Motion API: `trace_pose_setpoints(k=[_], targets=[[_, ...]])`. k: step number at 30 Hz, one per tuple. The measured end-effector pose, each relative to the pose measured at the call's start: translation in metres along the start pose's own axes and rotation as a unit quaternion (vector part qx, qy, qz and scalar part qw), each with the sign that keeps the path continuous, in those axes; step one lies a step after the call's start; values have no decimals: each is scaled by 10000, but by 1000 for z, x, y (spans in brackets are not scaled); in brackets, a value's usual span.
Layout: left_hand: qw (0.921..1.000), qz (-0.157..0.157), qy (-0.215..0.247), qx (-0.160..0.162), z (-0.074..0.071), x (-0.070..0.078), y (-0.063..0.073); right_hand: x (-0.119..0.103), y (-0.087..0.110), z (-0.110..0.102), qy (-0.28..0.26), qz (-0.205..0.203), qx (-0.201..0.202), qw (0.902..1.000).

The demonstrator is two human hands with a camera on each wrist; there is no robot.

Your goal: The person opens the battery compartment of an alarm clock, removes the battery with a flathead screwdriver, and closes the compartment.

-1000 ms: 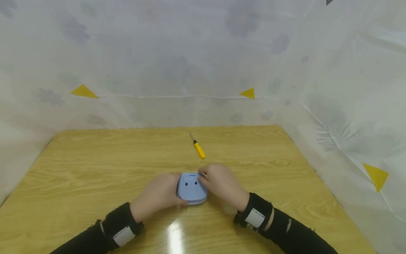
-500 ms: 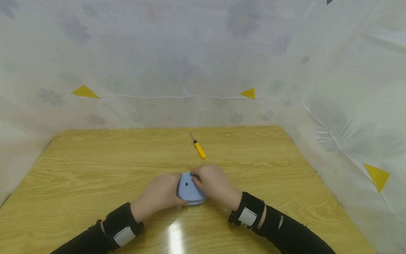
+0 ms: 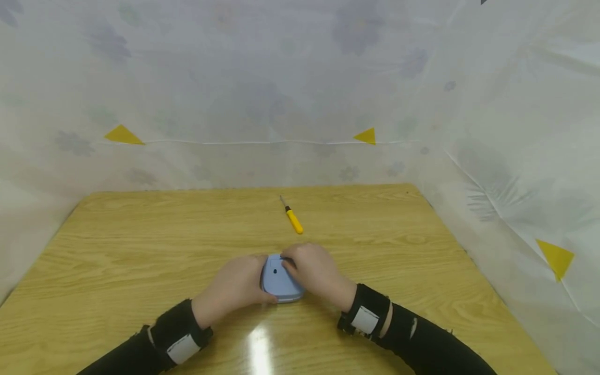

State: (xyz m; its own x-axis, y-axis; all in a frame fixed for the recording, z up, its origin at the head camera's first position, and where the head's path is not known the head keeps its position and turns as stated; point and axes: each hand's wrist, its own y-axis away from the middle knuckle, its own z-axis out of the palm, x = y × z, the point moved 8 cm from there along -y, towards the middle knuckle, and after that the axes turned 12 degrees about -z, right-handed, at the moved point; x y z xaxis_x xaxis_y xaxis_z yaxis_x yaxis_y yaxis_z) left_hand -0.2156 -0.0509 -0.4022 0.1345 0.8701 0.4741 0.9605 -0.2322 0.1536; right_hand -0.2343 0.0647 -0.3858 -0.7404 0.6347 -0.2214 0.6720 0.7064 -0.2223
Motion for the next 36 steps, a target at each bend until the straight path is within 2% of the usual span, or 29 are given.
trace_pose_setpoints(k=[13,23,29,36], targets=[[10000,-67,-62,-30,0,-1,-2,-3,-1,-6,12,-2,308,9995],[9999,23,-98,38,-1,-1,-2,-8,3,-15,408,-63,764,9962],[9999,9,-128,48,-2,0,0,-6,4,-16,316,-106,987,9946],[9999,56,-99,50,-2,1,2,-6,4,-17,155,-120,1008,9947]])
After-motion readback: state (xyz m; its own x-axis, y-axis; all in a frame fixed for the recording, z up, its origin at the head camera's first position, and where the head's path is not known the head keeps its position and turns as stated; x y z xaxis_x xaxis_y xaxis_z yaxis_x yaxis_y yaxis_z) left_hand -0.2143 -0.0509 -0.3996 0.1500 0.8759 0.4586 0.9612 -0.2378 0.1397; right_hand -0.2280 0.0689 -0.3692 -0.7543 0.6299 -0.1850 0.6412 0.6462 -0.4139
